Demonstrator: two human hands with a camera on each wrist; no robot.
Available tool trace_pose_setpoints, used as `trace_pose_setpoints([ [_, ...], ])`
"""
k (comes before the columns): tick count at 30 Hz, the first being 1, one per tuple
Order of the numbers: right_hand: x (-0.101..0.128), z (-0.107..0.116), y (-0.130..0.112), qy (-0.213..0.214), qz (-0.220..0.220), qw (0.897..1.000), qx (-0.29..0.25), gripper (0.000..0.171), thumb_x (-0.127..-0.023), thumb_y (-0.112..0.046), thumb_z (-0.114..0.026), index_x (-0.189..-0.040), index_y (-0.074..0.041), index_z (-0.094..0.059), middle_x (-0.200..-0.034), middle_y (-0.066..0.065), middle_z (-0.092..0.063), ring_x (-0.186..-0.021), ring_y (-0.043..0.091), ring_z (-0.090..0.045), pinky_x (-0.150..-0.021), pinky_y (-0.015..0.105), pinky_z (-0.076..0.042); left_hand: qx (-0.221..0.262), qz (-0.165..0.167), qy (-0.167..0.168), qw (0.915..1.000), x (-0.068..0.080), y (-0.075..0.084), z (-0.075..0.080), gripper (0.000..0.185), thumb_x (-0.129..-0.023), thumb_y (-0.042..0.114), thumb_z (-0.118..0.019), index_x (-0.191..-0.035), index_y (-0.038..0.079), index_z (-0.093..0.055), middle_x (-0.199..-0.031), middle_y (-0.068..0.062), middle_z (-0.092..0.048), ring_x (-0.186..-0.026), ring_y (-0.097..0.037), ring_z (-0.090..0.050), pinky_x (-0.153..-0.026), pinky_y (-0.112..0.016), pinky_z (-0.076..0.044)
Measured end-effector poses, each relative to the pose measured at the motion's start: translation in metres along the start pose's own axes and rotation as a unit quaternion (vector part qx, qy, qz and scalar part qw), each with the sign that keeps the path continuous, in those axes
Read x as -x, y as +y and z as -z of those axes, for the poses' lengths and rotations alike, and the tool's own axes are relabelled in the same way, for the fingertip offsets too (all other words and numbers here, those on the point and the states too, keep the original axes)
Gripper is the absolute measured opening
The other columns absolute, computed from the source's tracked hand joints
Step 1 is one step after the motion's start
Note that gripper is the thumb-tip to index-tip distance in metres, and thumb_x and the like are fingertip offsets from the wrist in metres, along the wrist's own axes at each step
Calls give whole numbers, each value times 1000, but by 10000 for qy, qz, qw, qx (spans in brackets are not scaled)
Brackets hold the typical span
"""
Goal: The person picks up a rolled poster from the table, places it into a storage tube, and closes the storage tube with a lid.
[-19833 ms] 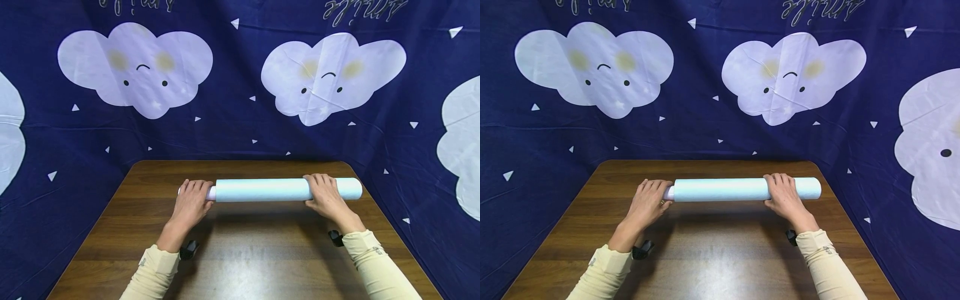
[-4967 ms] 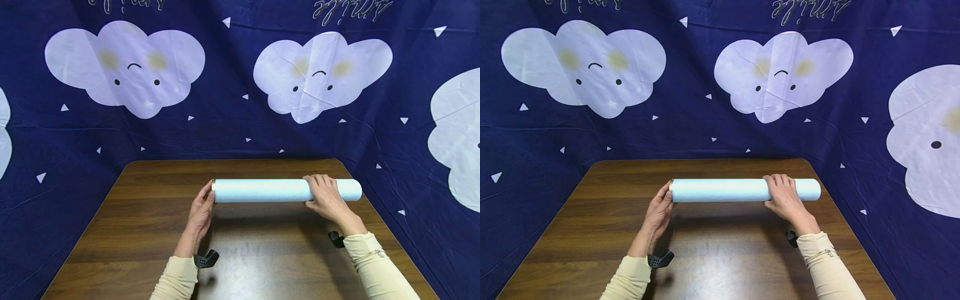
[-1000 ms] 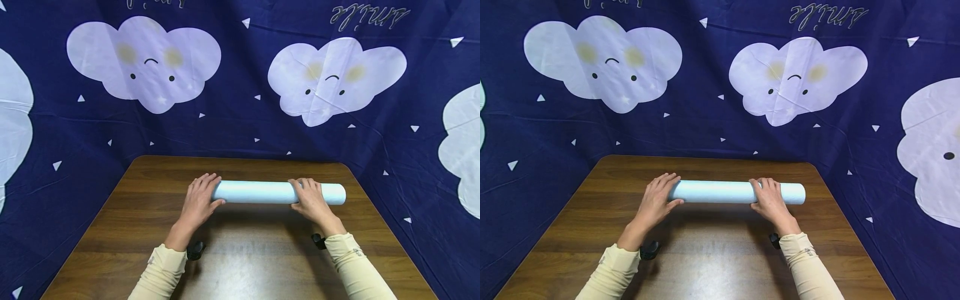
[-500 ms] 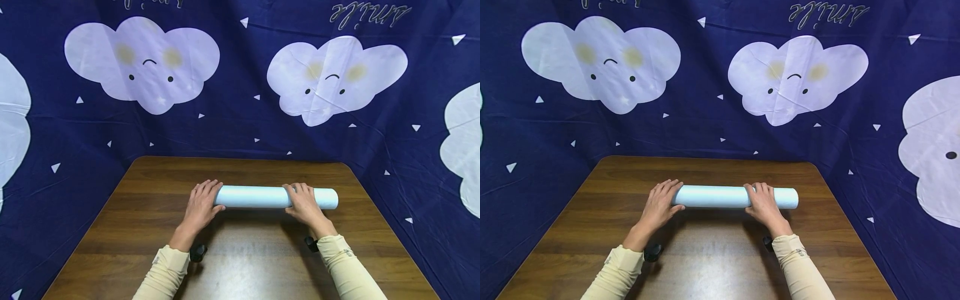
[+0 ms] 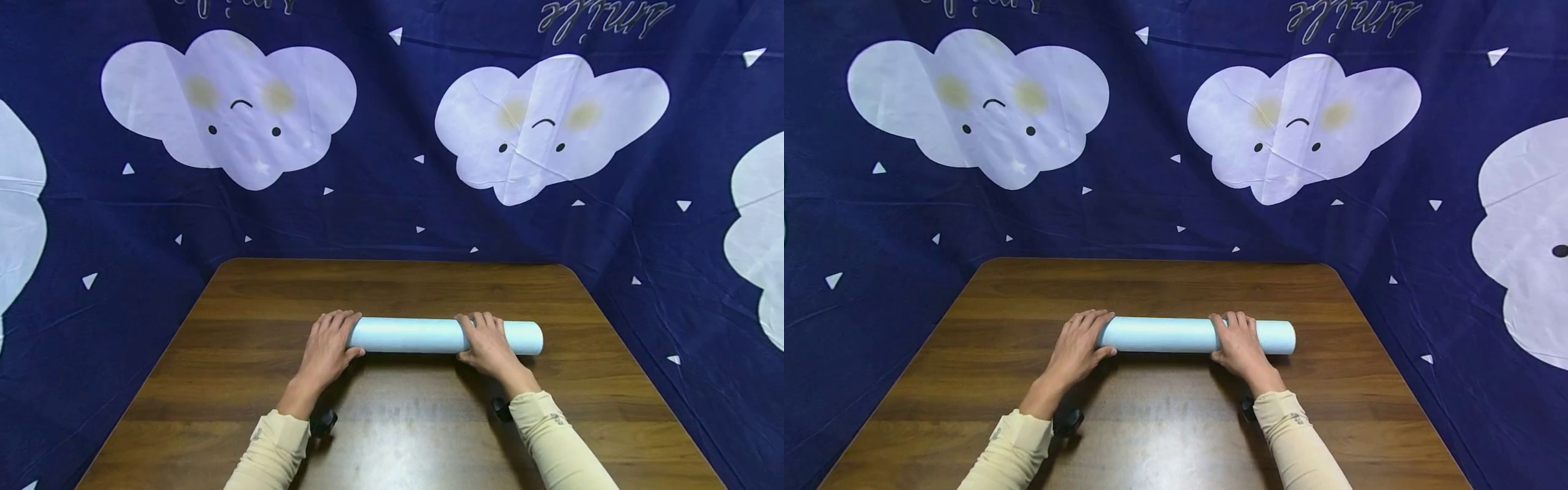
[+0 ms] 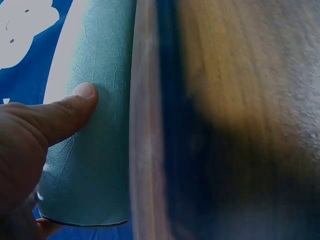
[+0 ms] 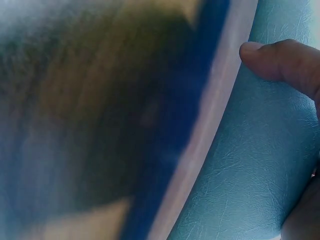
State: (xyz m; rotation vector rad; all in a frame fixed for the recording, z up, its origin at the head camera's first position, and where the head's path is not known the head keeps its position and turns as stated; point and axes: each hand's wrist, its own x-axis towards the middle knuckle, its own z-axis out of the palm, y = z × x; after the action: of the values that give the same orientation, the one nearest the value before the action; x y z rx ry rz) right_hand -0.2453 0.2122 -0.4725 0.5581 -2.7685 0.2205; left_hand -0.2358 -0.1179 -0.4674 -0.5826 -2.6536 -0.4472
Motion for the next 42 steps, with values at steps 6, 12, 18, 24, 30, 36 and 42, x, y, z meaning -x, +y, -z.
trace_pose_setpoints([
  [6,3,-9,-1,-102,-21,9999,-116,74,-62,-25,-86,-127,-9,-52,-112,19,-58,-107,37,-50,-91,55,-37,75,-22,-10,10000,5,-3,-6,70,-70,34,-80,-131,12,-53,-128,-11,-58,-120,-34,-51,-106,-53,-37],
  [12,3,-12,-2,-256,-37,9997,-47,74,-64,-28,-85,-127,-10,-52,-113,18,-57,-108,36,-50,-91,54,-38,102,86,-149,9998,7,-6,-11,70,-71,35,-79,-131,12,-52,-129,-10,-57,-121,-33,-50,-106,-52,-36],
  [18,3,-14,-2,-371,-33,9993,-7,74,-64,-29,-86,-127,-10,-52,-113,18,-57,-108,36,-50,-90,54,-38,137,132,-245,9995,9,-6,-14,70,-72,36,-79,-132,12,-51,-130,-10,-56,-122,-33,-49,-106,-52,-36],
  [24,3,-16,-2,-457,12,9989,37,74,-64,-30,-86,-126,-11,-52,-113,18,-58,-108,36,-50,-90,54,-38,51,108,-257,9996,12,-8,-18,69,-72,37,-78,-130,12,-53,-128,-10,-58,-120,-32,-50,-106,-51,-37],
  [30,2,-16,-2,-369,54,9993,96,75,-62,-29,-87,-125,-11,-52,-110,17,-58,-107,36,-51,-90,54,-38,3,131,-277,9995,12,-7,-18,68,-72,36,-78,-130,12,-53,-128,-10,-57,-120,-32,-50,-106,-52,-37],
  [36,2,-15,-2,-367,55,9990,230,77,-61,-31,-87,-127,-12,-51,-111,16,-58,-107,37,-51,-93,55,-38,27,153,-307,9994,12,-7,-16,70,-72,35,-79,-132,12,-51,-131,-11,-55,-122,-32,-49,-107,-52,-36],
  [42,3,-16,-1,-344,60,9991,257,83,-59,-33,-88,-129,-11,-50,-111,17,-58,-108,39,-51,-98,58,-36,64,165,-306,9994,11,-6,-15,72,-71,35,-79,-132,12,-50,-133,-11,-54,-124,-33,-48,-107,-53,-34],
])
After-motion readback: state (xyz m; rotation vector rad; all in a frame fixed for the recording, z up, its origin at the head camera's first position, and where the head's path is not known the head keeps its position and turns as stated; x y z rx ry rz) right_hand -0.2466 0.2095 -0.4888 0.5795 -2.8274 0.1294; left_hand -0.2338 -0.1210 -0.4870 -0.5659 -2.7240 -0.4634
